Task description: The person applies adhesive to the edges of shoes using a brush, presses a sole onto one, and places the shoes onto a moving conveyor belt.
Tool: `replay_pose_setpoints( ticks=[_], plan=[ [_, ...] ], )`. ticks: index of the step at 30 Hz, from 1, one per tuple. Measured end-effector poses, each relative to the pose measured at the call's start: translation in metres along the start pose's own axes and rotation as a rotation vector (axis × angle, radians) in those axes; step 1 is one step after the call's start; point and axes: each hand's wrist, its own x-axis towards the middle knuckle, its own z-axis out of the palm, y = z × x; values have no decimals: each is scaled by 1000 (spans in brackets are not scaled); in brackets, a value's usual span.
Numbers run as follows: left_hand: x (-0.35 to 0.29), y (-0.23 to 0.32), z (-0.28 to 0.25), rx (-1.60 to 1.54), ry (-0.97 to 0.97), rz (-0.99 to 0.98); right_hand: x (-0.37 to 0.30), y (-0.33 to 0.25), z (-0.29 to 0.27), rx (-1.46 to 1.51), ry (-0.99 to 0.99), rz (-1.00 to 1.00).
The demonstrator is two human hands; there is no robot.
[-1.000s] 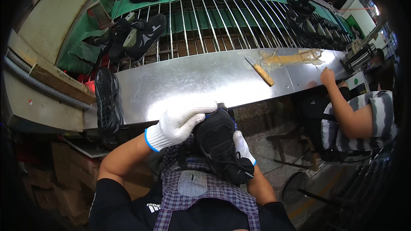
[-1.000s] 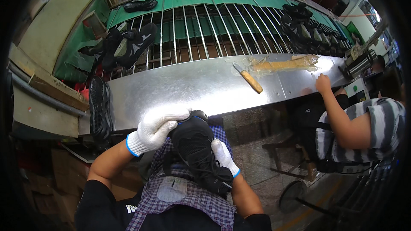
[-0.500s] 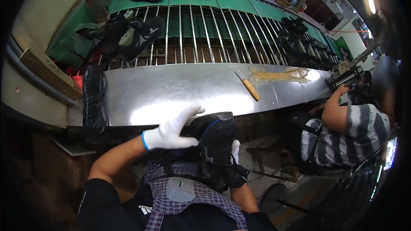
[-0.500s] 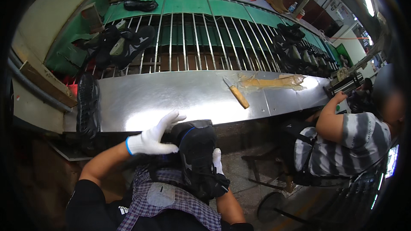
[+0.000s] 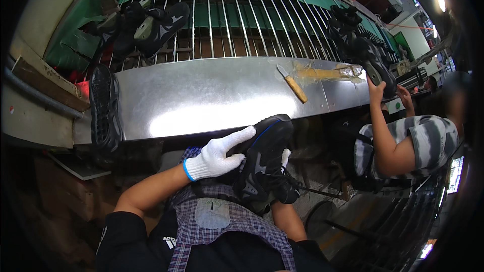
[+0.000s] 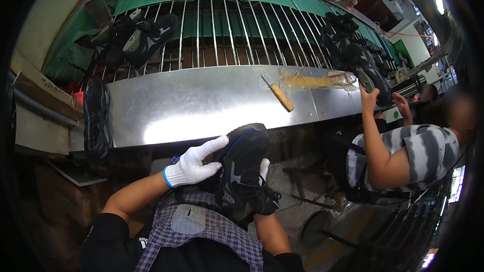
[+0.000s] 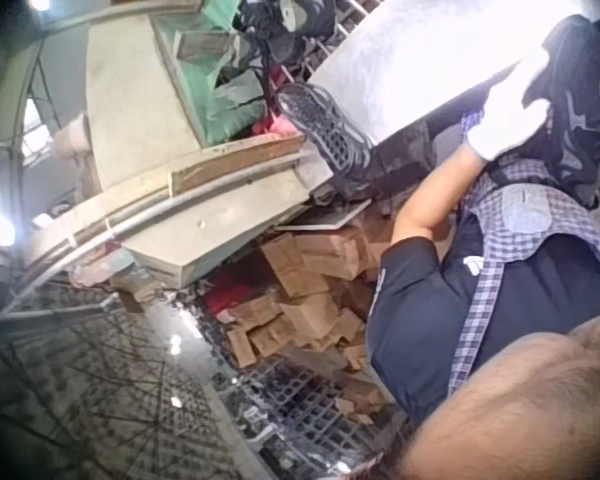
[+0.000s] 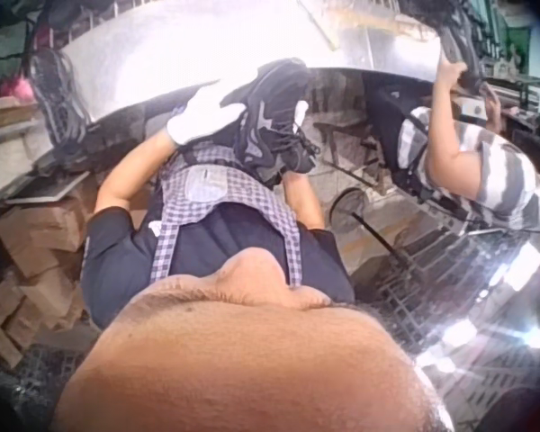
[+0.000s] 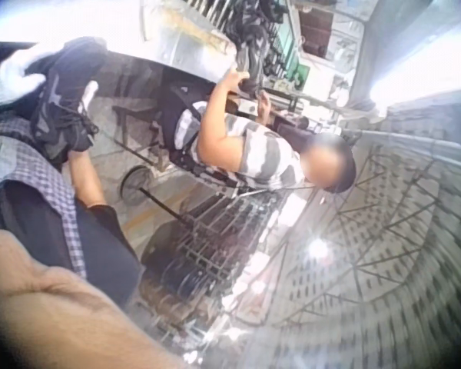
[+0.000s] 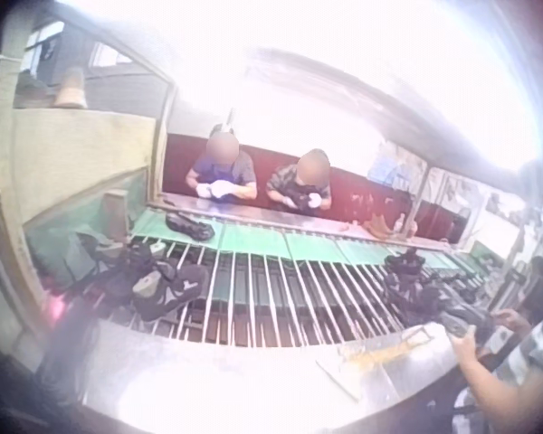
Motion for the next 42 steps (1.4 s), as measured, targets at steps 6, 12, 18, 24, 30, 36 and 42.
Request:
replay_pose_setpoints(
  ticks=[6, 12, 18, 24, 30, 36, 42],
  plan=[
    [2, 4, 5, 9, -5, -27, -1, 3, -7, -3, 72, -8],
    [3, 5, 13, 68, 47, -1, -5, 3, -12, -20, 126, -14],
    [-11, -10, 38, 403, 177, 206, -13, 5, -18, -45, 195, 1],
    [-29, -6, 33, 577, -3, 170, -16, 3, -21, -47, 184, -16],
    [21, 39, -17, 205, 233, 37, 12, 14, -12, -35, -4, 5],
    [107, 97, -50, 280, -182, -57, 68, 68, -62, 105, -293, -15],
    [59, 81, -52, -61, -188, -7, 35, 61, -74, -151, -73, -7]
  ],
)
